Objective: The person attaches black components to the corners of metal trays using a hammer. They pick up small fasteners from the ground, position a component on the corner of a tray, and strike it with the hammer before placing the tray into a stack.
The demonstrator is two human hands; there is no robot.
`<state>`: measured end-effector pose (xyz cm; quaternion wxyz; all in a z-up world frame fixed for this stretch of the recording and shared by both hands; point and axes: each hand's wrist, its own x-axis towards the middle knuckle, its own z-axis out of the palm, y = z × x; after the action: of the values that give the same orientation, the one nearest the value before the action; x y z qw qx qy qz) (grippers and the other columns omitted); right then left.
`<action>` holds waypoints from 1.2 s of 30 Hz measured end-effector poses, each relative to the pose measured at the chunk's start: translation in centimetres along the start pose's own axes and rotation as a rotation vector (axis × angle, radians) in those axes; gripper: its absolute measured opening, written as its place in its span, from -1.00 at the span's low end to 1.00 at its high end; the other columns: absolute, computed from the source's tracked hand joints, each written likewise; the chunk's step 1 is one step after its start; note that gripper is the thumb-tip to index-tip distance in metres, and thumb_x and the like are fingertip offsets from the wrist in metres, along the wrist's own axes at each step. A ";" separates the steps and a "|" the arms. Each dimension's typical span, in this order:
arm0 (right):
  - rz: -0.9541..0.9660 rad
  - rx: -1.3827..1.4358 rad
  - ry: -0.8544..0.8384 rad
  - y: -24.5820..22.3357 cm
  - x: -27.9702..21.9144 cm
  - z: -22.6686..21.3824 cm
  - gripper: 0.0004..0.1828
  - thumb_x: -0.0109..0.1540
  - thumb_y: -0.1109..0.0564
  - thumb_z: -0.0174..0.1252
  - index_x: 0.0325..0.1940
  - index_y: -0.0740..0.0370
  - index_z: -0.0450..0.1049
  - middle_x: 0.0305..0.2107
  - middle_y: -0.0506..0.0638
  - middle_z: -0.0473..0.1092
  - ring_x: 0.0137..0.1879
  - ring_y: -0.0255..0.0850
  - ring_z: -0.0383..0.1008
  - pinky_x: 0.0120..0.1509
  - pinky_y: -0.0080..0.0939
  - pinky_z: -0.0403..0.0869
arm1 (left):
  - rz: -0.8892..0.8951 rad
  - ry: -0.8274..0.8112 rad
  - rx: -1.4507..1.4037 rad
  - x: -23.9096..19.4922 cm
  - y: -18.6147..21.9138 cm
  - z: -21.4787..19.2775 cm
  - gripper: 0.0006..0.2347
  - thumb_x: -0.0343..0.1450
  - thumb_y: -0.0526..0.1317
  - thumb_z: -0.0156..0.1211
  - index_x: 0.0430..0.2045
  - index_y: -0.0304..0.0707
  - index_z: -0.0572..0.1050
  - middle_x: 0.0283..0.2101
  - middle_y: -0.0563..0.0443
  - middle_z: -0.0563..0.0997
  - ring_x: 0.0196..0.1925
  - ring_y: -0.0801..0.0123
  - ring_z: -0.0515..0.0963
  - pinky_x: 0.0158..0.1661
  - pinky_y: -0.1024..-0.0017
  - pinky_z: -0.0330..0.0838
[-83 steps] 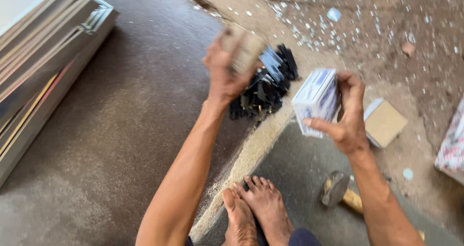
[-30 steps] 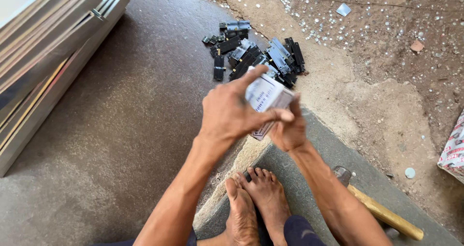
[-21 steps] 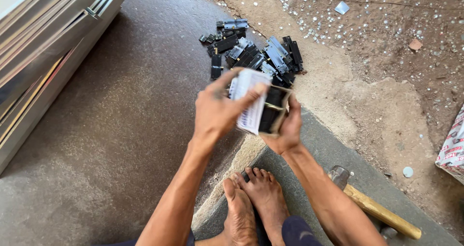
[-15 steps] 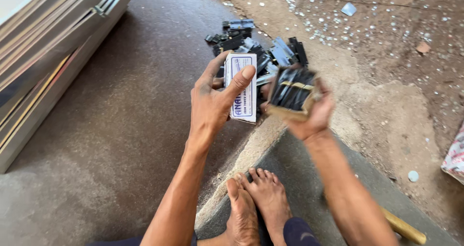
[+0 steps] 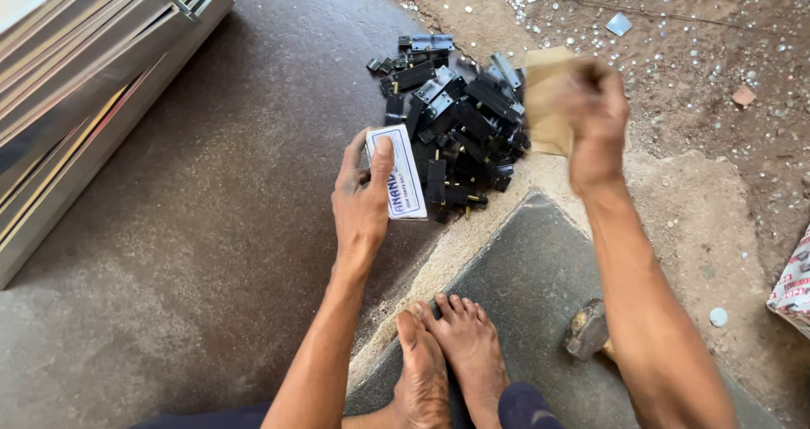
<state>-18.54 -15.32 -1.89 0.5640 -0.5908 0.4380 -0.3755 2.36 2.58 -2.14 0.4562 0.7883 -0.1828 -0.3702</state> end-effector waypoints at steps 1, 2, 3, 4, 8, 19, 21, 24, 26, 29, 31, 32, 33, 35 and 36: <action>0.069 0.320 -0.032 -0.5 -1.1 0.2 -0.04 0.17 -0.33 0.26 0.43 0.29 0.12 0.19 0.34 0.28 0.24 0.15 0.41 0.10 0.30 0.60 | -0.007 -0.003 -0.005 -0.3 -0.1 0.5 -0.32 0.33 0.35 -0.06 0.32 0.09 0.32 -0.17 -0.30 0.72 -0.21 0.14 0.76 -0.18 0.12 0.64; 0.137 0.639 -0.064 -0.7 -2.6 0.7 -0.02 0.17 -0.37 0.19 0.45 0.28 0.08 0.20 0.31 0.25 0.29 0.15 0.40 0.08 0.32 0.59 | -0.014 -0.006 -0.010 -0.7 -0.1 1.1 -0.33 0.36 0.34 -0.10 0.35 0.11 0.29 -0.19 -0.29 0.72 -0.23 0.14 0.76 -0.19 0.11 0.63; 0.065 0.454 -0.166 -0.5 -4.2 1.8 -0.05 0.25 -0.43 -0.03 0.50 0.26 0.07 0.32 0.25 0.19 0.41 0.00 0.30 0.28 0.08 0.49 | 0.085 -0.015 0.037 -1.1 -0.1 1.8 -0.34 0.41 0.33 -0.12 0.38 0.06 0.24 -0.07 -0.30 0.66 -0.18 0.13 0.73 -0.18 0.09 0.60; -0.005 0.265 -0.265 -0.1 -5.9 2.8 -0.05 0.33 -0.50 -0.26 0.56 0.23 0.06 0.44 0.19 0.14 0.52 -0.16 0.21 0.48 -0.17 0.40 | 0.183 -0.024 0.084 -1.5 -0.2 2.4 -0.34 0.46 0.33 -0.13 0.41 0.02 0.20 0.05 -0.30 0.60 -0.14 0.12 0.70 -0.16 0.07 0.57; 0.285 0.172 -0.299 2.8 -10.4 3.3 -0.18 0.30 -0.25 0.09 0.47 0.29 0.07 0.14 0.36 0.32 0.05 0.11 0.43 -0.05 0.13 0.54 | 0.163 -0.177 0.070 -3.1 -0.9 3.1 -0.34 0.44 0.32 -0.05 0.40 0.04 0.19 -0.03 -0.33 0.66 -0.03 0.09 0.70 -0.01 0.09 0.60; 0.506 -0.189 -0.200 5.4 -7.9 -6.1 -0.25 0.27 -0.36 -0.06 0.08 0.42 0.49 -0.22 0.24 0.57 -0.21 -0.03 0.58 -0.16 -0.05 0.61 | 0.059 -0.475 0.016 -3.3 -3.1 2.7 -0.40 0.37 0.19 0.02 0.34 0.04 0.36 -0.20 -0.18 0.67 -0.23 0.20 0.63 -0.18 0.08 0.49; 0.344 0.153 -0.014 3.4 -7.8 -8.0 -0.21 0.37 -0.42 -0.22 0.13 0.36 0.45 -0.14 0.21 0.54 -0.09 -0.09 0.53 -0.01 -0.06 0.58 | 0.001 -0.491 -0.151 -3.2 -4.0 2.6 -0.38 0.41 0.19 -0.09 0.37 -0.03 0.34 -0.31 -0.15 0.63 -0.35 0.24 0.60 -0.27 0.10 0.50; 0.224 0.235 -0.076 3.3 -8.5 -8.0 -0.39 0.32 -0.32 -0.15 0.18 0.15 0.41 0.00 0.09 0.54 0.04 -0.13 0.59 -0.02 -0.04 0.58 | -0.044 -0.528 -0.363 -3.4 -3.9 2.9 -0.40 0.50 0.19 -0.19 0.35 -0.19 0.38 -0.35 -0.10 0.57 -0.36 0.29 0.57 -0.34 0.16 0.52; 0.357 -0.001 -0.299 5.5 -10.2 -7.1 -0.47 0.24 -0.20 0.03 0.10 0.22 0.48 -0.06 0.13 0.54 -0.06 -0.10 0.58 -0.17 -0.01 0.58 | -0.182 -0.646 -0.552 -3.8 -3.4 4.7 -0.45 0.51 0.13 -0.17 0.20 -0.35 0.44 -0.28 -0.06 0.64 -0.31 0.31 0.66 -0.36 0.14 0.62; 0.638 -0.212 -0.141 10.2 -12.9 -8.5 -0.57 0.19 0.02 0.16 0.14 0.11 0.50 -0.19 0.10 0.57 -0.19 -0.12 0.59 -0.21 -0.07 0.57 | -0.043 -0.512 -0.205 -4.8 -3.6 7.5 -0.61 0.46 -0.03 0.05 0.14 -0.16 0.50 -0.31 -0.11 0.67 -0.40 0.30 0.63 -0.43 0.23 0.58; 0.462 -0.214 0.007 13.0 -14.6 -11.1 -0.64 0.21 0.12 0.14 0.08 0.22 0.53 -0.21 0.10 0.58 -0.18 -0.14 0.59 -0.14 -0.14 0.57 | 0.153 -0.328 0.092 -4.7 -4.5 7.8 -0.70 0.42 -0.12 0.15 -0.03 -0.22 0.59 -0.31 -0.14 0.73 -0.35 0.31 0.70 -0.29 0.29 0.58; 0.233 -0.169 0.077 13.7 -15.4 -13.1 -0.66 0.20 0.19 0.16 0.04 0.34 0.54 -0.20 0.11 0.55 -0.15 -0.15 0.57 -0.07 -0.17 0.55 | 0.249 -0.224 0.246 -4.3 -5.1 7.5 -0.75 0.41 -0.16 0.21 -0.11 -0.25 0.64 -0.31 -0.15 0.77 -0.33 0.31 0.73 -0.22 0.32 0.58; 0.366 -0.063 0.311 14.6 -15.8 -15.0 -0.67 0.32 0.10 0.08 0.05 0.39 0.52 -0.24 0.10 0.54 -0.21 -0.15 0.53 -0.18 -0.16 0.51 | 0.180 -0.249 0.349 -3.6 -5.7 7.4 -0.76 0.40 -0.15 0.25 -0.14 -0.27 0.64 -0.29 -0.17 0.76 -0.31 0.27 0.71 -0.19 0.31 0.57; 0.474 0.065 0.614 16.2 -16.6 -18.1 -0.65 0.41 0.04 0.04 0.05 0.43 0.48 -0.27 0.09 0.53 -0.25 -0.15 0.52 -0.29 -0.16 0.49 | 0.038 -0.302 0.549 -2.1 -7.0 7.5 -0.75 0.37 -0.14 0.34 -0.21 -0.33 0.64 -0.27 -0.22 0.75 -0.26 0.18 0.68 -0.12 0.29 0.54; 0.446 0.083 0.688 16.7 -16.8 -19.4 -0.68 0.38 0.08 0.07 0.04 0.42 0.46 -0.25 0.09 0.54 -0.23 -0.13 0.56 -0.28 -0.17 0.51 | 0.121 -0.321 0.405 -1.4 -7.6 7.8 -0.76 0.35 -0.18 0.31 -0.20 -0.34 0.61 -0.26 -0.21 0.75 -0.25 0.21 0.71 -0.14 0.31 0.58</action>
<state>-43.88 -5.74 -16.12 0.4757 -0.2982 0.7027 -0.4371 -4.81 2.82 -10.45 0.2758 0.7824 -0.3699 -0.4183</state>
